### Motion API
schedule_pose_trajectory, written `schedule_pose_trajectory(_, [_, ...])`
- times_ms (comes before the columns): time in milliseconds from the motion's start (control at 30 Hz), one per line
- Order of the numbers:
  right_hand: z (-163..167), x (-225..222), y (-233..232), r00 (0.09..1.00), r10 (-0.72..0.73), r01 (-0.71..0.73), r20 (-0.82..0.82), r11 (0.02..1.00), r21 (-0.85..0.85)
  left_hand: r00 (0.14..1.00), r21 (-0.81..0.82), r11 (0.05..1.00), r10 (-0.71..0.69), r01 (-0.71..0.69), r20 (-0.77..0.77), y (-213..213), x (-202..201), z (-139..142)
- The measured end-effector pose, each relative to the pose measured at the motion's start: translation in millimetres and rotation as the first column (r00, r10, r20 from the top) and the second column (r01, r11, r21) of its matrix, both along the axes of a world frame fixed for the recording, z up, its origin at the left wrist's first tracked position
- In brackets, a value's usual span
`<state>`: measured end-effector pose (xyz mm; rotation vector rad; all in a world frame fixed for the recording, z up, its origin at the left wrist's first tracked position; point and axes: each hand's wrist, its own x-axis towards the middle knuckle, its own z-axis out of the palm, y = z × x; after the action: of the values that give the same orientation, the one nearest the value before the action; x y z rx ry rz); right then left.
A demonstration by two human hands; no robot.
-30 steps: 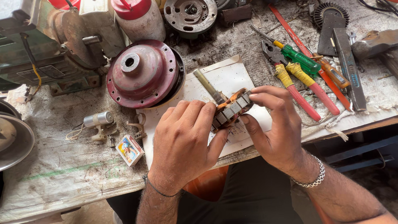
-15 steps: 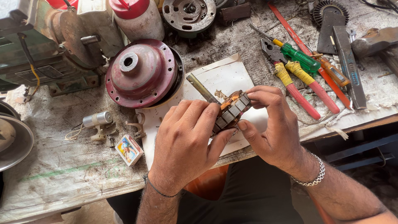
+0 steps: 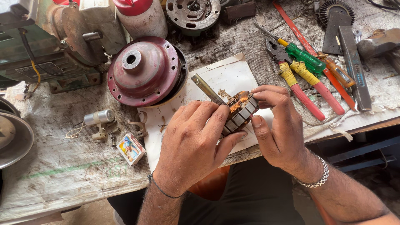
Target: The person holds a motor rotor with copper windings and a shaft and works it into the motor stator housing on the bench, pressing and rotating the laminated armature segments by hand to seat the parts together, turning the assembly over to fit it from different sides.
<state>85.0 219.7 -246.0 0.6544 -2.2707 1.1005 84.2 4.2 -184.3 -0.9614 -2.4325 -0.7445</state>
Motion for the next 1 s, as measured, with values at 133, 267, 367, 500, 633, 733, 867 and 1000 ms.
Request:
schedule_pose_trajectory(133, [0.1,0.4,-0.4,1.0,0.0,0.0,-0.003,1.0,0.0,1.0,-0.002,1.0,-0.007,0.007,-0.005,-0.4,-0.5,-0.2])
schedule_pose_trajectory(267, [-0.9,-0.6,-1.3,1.0,-0.016,0.016,0.005,1.0,0.002,1.0,0.001,1.0,-0.006,0.006,-0.006,-0.8,-1.2,-0.8])
schedule_pose_trajectory(367, [-0.4,-1.3,-2.5,0.999,-0.039,0.039,-0.003,0.999,0.015,1.0,0.0,1.0,0.004,-0.004,-0.004,-0.2,-1.7,-0.9])
schedule_pose_trajectory(500, [4.0,-0.7,-3.8,0.995,-0.098,0.098,-0.003,0.993,0.065,1.0,0.019,1.0,0.024,-0.024,0.016,0.8,-2.9,-0.9])
schedule_pose_trajectory(633, [9.8,0.6,-4.6,0.982,-0.187,0.18,0.031,0.971,0.156,0.998,0.041,0.998,0.038,-0.04,0.055,0.9,-4.6,-1.3])
schedule_pose_trajectory(733, [12.6,0.5,-5.5,0.985,-0.171,0.172,-0.023,0.972,0.16,0.994,0.056,0.997,0.045,-0.051,0.101,0.4,-4.1,-1.2])
schedule_pose_trajectory(867, [14.8,-0.5,-6.5,0.986,-0.165,0.165,-0.006,0.981,0.105,0.991,0.014,0.997,0.076,-0.078,0.114,-2.6,-4.7,0.3])
schedule_pose_trajectory(1000, [15.5,-1.2,-5.4,0.989,-0.149,0.151,-0.025,0.984,0.098,0.99,-0.027,0.994,0.104,-0.102,0.091,-5.5,-6.4,1.5])
